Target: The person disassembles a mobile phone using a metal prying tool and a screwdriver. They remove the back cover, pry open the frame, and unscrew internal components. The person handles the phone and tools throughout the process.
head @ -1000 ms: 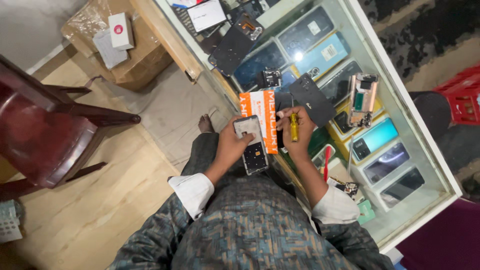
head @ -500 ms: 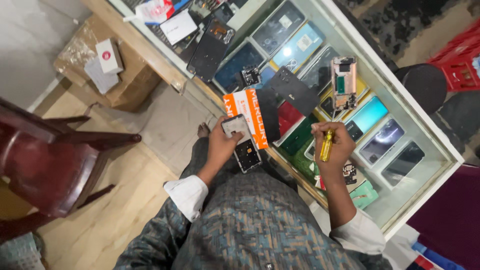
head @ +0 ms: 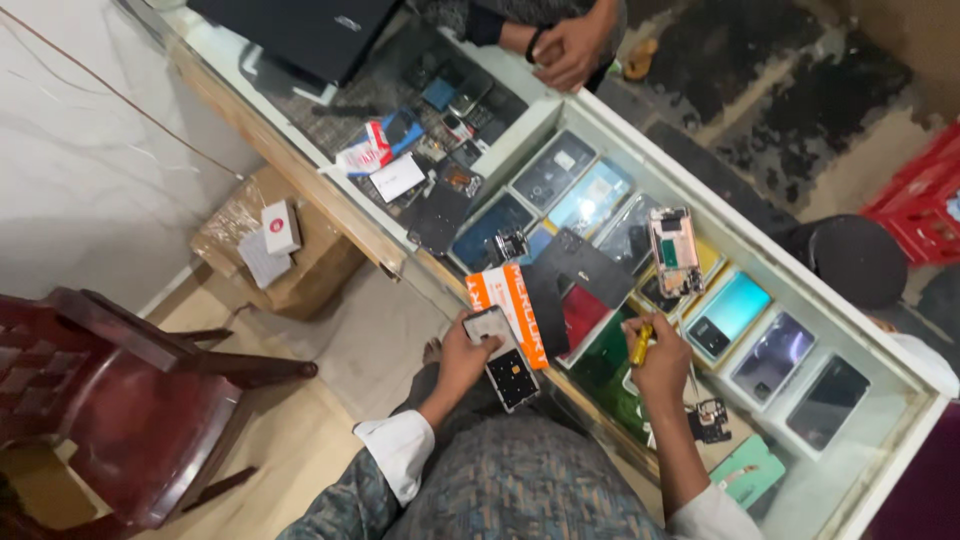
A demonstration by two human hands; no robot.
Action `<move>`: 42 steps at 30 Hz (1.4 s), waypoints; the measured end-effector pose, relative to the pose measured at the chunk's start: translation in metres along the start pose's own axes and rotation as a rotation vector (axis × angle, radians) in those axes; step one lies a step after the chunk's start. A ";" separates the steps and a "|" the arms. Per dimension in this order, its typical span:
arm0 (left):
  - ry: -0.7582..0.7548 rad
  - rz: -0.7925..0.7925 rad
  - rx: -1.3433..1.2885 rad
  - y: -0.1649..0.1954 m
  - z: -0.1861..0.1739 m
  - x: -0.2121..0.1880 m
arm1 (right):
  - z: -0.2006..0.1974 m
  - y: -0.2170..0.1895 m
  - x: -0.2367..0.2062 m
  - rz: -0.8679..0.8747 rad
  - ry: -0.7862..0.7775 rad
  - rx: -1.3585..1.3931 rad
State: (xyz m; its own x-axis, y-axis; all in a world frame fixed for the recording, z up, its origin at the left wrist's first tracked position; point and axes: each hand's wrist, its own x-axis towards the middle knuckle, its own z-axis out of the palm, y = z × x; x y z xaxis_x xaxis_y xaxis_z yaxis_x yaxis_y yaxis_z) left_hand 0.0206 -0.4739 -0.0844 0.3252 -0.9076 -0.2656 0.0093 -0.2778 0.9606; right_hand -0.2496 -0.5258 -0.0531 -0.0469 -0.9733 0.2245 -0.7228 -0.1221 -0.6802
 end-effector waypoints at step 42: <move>0.029 0.010 -0.162 0.006 -0.025 -0.001 | -0.011 -0.084 -0.035 -0.333 0.154 0.519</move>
State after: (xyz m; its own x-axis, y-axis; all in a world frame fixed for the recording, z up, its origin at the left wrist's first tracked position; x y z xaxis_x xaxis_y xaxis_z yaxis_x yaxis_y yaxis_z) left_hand 0.0439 -0.4669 -0.0759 0.3531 -0.9000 -0.2555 0.1575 -0.2120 0.9645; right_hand -0.1952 -0.4791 0.0036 -0.0040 -0.8328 0.5536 -0.2894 -0.5289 -0.7978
